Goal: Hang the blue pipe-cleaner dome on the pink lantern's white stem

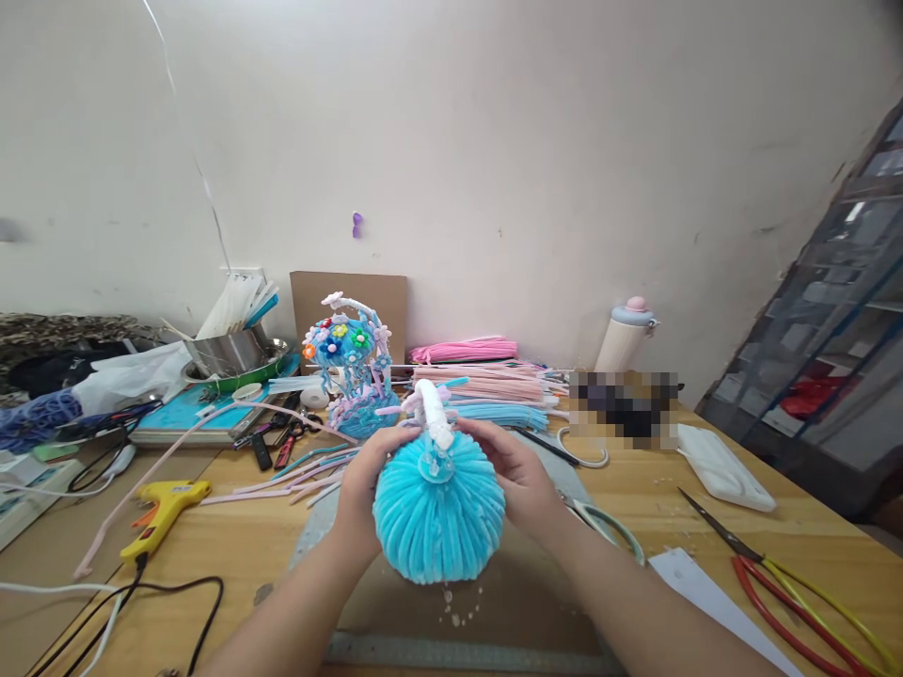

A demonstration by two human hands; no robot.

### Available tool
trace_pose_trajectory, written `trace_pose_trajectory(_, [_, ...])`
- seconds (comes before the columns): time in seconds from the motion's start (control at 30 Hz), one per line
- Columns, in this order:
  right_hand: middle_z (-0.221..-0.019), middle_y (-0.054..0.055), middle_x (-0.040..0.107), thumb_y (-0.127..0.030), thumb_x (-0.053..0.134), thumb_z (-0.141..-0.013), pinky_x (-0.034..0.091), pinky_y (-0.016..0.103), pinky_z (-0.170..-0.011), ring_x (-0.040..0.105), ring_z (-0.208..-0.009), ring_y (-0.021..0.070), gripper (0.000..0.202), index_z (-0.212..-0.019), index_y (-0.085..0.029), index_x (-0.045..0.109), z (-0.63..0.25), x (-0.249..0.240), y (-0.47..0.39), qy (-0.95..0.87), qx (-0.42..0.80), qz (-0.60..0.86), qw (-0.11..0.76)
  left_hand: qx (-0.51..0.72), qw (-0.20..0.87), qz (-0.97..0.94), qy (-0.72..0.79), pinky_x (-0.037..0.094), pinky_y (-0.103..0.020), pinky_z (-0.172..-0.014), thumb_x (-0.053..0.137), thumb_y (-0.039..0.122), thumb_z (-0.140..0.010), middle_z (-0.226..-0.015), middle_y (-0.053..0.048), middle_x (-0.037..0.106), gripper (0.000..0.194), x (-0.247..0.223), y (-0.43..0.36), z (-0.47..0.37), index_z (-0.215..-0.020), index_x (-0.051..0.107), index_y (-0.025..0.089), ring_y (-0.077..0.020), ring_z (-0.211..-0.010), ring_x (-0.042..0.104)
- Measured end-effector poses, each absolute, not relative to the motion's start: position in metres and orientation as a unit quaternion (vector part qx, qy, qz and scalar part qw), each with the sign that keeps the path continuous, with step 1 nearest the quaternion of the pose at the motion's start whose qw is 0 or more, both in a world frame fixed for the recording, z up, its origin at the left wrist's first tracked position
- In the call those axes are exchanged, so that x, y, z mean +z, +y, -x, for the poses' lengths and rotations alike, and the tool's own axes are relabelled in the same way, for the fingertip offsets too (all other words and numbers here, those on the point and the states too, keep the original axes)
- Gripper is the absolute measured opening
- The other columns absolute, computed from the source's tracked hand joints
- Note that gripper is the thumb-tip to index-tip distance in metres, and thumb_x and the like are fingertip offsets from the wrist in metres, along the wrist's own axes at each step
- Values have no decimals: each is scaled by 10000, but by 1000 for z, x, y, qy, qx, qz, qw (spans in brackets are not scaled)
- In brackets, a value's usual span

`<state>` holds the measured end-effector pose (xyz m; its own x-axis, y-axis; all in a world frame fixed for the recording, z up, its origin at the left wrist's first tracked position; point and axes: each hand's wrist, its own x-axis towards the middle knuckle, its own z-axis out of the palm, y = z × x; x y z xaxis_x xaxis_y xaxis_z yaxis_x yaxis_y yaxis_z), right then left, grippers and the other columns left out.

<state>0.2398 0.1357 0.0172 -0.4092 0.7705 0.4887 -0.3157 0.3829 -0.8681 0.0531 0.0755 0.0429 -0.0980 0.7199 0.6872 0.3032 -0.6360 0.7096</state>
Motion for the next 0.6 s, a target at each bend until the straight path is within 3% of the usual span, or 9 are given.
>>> trace_pose_trajectory(0.13, [-1196, 60, 629, -289, 645, -817, 434, 433, -966, 573, -1105, 253, 422, -1233, -318, 576, -232, 14, 138, -713, 385, 191, 554, 644, 159, -635, 395, 465, -325, -839, 668, 182, -749, -959, 3, 709, 254, 42, 80, -56, -970, 692, 305, -207, -913, 630])
trace_pose_trajectory(0.23, [-1129, 51, 663, -274, 635, -811, 442, 417, -942, 594, -1052, 255, 341, -1150, -303, 614, -230, 22, 135, -738, 318, 214, 555, 652, 164, -625, 397, 461, -336, -821, 668, 223, -749, -941, -6, 703, 219, 40, 82, -58, -956, 692, 289, -218, -895, 620])
trace_pose_trajectory(0.43, [-904, 23, 695, -256, 629, -787, 489, 364, -789, 629, -814, 223, 105, -890, -265, 645, -218, 30, 132, -713, 337, 257, 558, 654, 214, -603, 405, 461, -333, -821, 665, 272, -740, -920, 7, 691, 189, 35, 91, -64, -928, 681, 279, -215, -879, 609])
trace_pose_trajectory(0.6, [-831, 17, 682, -284, 610, -794, 488, 352, -734, 616, -754, 216, 34, -817, -268, 629, -212, 26, 135, -713, 343, 256, 556, 623, 285, -590, 428, 473, -355, -817, 650, 291, -730, -858, -5, 701, 89, 38, 99, -69, -793, 671, 233, -234, -848, 617])
